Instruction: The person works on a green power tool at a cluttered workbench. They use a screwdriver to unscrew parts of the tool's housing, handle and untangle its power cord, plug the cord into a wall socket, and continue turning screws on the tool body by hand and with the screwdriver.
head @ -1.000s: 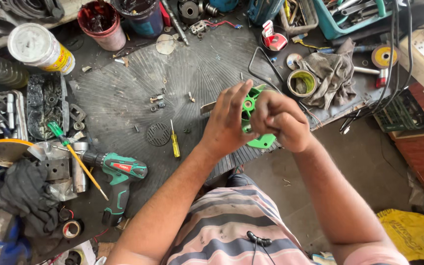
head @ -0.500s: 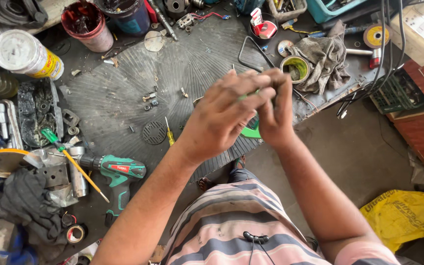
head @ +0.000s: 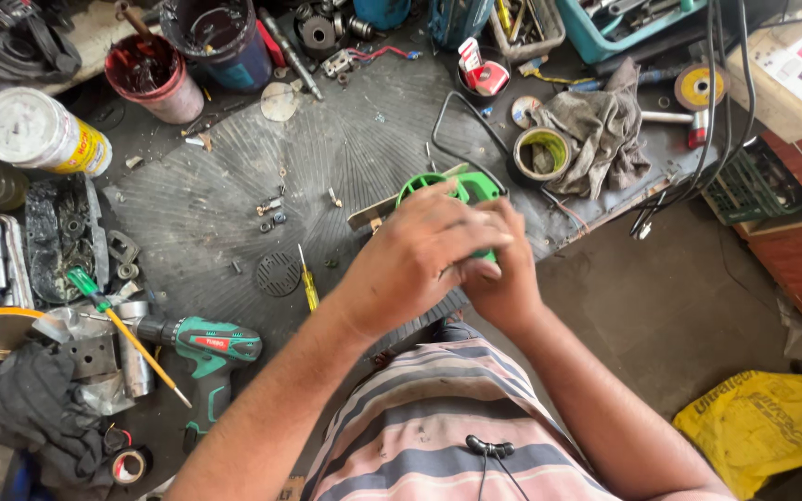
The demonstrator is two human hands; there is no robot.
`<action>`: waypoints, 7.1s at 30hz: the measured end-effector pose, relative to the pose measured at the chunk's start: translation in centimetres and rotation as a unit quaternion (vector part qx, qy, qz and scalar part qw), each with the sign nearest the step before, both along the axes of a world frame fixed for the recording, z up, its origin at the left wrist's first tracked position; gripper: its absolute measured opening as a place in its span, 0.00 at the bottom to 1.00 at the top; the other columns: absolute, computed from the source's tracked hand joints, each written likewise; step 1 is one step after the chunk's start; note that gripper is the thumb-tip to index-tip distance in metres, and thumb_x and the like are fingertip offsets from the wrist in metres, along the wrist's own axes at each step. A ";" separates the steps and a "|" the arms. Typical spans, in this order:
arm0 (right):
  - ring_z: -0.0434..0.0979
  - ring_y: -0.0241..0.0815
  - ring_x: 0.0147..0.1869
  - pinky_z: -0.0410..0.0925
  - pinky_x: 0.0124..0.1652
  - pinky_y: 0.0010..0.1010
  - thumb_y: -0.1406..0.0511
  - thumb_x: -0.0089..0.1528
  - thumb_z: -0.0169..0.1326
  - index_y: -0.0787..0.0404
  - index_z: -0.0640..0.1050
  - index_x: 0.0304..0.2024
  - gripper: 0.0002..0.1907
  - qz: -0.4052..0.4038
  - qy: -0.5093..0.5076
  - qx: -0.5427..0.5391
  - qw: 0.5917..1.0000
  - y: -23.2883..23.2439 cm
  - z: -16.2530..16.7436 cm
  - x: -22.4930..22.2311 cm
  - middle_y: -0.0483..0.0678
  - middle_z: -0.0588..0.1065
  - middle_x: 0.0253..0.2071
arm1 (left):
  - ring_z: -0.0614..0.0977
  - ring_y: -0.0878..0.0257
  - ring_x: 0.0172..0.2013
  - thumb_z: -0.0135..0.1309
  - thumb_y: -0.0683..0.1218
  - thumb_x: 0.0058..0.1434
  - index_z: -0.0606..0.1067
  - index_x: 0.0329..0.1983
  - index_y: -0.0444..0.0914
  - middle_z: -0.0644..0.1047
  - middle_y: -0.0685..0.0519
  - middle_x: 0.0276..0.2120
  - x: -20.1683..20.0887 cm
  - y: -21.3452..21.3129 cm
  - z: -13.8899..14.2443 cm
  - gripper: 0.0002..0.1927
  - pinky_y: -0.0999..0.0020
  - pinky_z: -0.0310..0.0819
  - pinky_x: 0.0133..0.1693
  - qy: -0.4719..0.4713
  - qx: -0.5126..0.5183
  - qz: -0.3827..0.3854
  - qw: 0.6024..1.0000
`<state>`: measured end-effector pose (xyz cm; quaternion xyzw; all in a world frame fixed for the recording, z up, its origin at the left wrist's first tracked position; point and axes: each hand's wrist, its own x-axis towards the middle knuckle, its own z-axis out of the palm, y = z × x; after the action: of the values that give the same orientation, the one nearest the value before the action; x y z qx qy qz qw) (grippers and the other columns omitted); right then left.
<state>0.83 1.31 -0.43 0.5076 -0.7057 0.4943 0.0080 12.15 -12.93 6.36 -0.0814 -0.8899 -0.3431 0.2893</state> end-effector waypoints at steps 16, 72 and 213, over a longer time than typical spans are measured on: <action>0.63 0.61 0.70 0.56 0.68 0.53 0.66 0.54 0.65 0.59 0.76 0.45 0.18 0.211 -0.058 -0.079 0.973 -1.2 -0.3 -6.7 0.59 0.68 0.64 | 0.80 0.53 0.52 0.66 0.51 0.58 0.78 0.46 0.42 0.80 0.53 0.43 -2.2 2.6 2.6 0.16 0.53 0.70 0.58 -0.138 0.068 0.178 0.972; 0.66 0.60 0.72 0.59 0.71 0.51 0.64 0.50 0.65 0.62 0.78 0.51 0.26 0.299 -0.008 -0.048 0.953 -2.6 -0.1 -10.1 0.53 0.74 0.55 | 0.80 0.52 0.56 0.64 0.46 0.58 0.74 0.61 0.44 0.78 0.54 0.56 -3.3 6.7 2.1 0.26 0.54 0.72 0.59 -0.103 0.005 0.323 0.941; 0.75 0.43 0.50 0.55 0.67 0.44 0.65 0.57 0.64 0.56 0.83 0.40 0.09 0.062 -0.005 0.146 0.987 1.2 -5.5 -4.5 0.42 0.77 0.41 | 0.82 0.52 0.48 0.67 0.36 0.61 0.64 0.66 0.42 0.77 0.50 0.48 0.1 1.8 -3.3 0.33 0.60 0.82 0.48 0.009 -0.035 0.095 0.995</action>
<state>-3.67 2.55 -5.89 0.5434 -0.7376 0.3881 -0.1005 12.30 -11.18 3.04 -0.0094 -0.9025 -0.2821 0.3252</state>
